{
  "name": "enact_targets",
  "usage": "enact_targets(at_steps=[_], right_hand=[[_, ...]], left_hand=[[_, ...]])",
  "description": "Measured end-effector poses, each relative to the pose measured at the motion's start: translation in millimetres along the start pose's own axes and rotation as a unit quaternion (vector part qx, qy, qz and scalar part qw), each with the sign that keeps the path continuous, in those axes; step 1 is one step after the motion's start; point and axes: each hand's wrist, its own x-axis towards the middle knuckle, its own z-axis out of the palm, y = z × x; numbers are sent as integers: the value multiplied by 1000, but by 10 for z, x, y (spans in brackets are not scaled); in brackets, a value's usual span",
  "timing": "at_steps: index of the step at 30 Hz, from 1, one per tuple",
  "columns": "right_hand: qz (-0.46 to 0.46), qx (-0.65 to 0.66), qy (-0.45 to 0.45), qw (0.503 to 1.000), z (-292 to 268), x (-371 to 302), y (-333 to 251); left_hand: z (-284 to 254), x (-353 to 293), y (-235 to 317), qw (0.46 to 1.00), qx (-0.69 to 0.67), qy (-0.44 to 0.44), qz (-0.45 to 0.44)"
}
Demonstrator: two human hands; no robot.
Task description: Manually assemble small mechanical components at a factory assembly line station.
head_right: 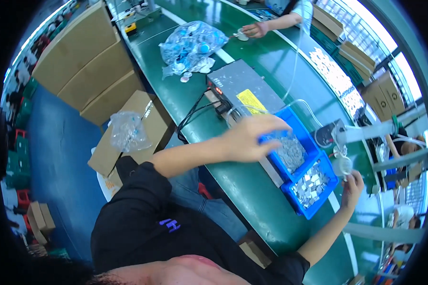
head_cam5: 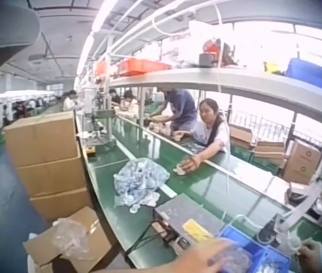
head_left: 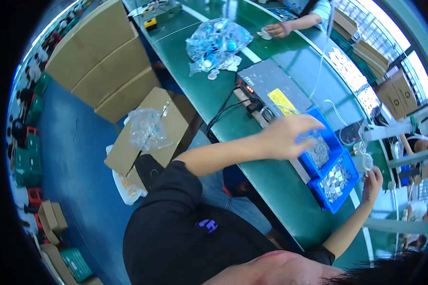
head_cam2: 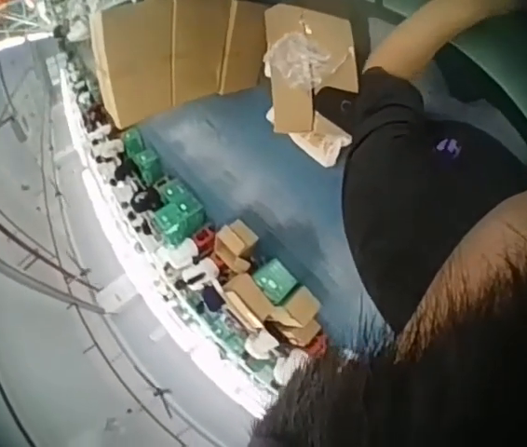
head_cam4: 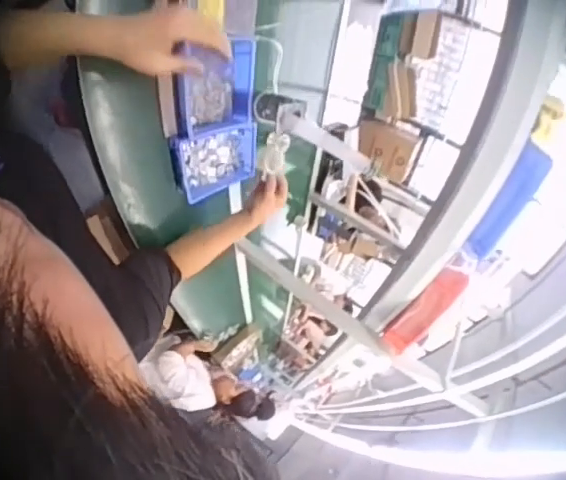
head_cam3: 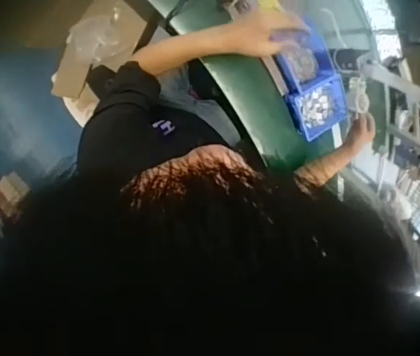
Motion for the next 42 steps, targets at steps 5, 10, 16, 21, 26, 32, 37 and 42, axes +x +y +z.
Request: enact_targets(at_steps=[5, 10, 16, 21, 26, 32, 37, 42], right_hand=[[-38, -48, 212, 975, -1376, 122, 989], [-29, -371, 277, 886, -1416, 104, 1207], [-50, -387, 237, 890, -1180, -20, 1064], [-36, -431, 288, 854, -1024, -61, 1212], [-33, -444, 282, 850, -941, -53, 1207], [-50, -428, 268, 861, -942, -48, 1235], [-66, -429, 278, 857, -980, -30, 1264], [-90, -421, 289, 855, -1001, -74, 1313]], left_hand=[[-1550, -304, -852, 903, 273, 290, -162], [-2490, -468, -1771, 816, 519, 99, -234], [-2431, -192, -1793, 753, 620, -72, -209], [-2568, 40, -2070, 858, 415, -65, -296], [-2493, 184, -2432, 875, 473, 78, -73], [-2386, 168, -2651, 798, 594, 21, -103], [-2511, 154, -2640, 816, 574, -2, -66], [-2555, 199, -2502, 864, 479, 1, -156]])
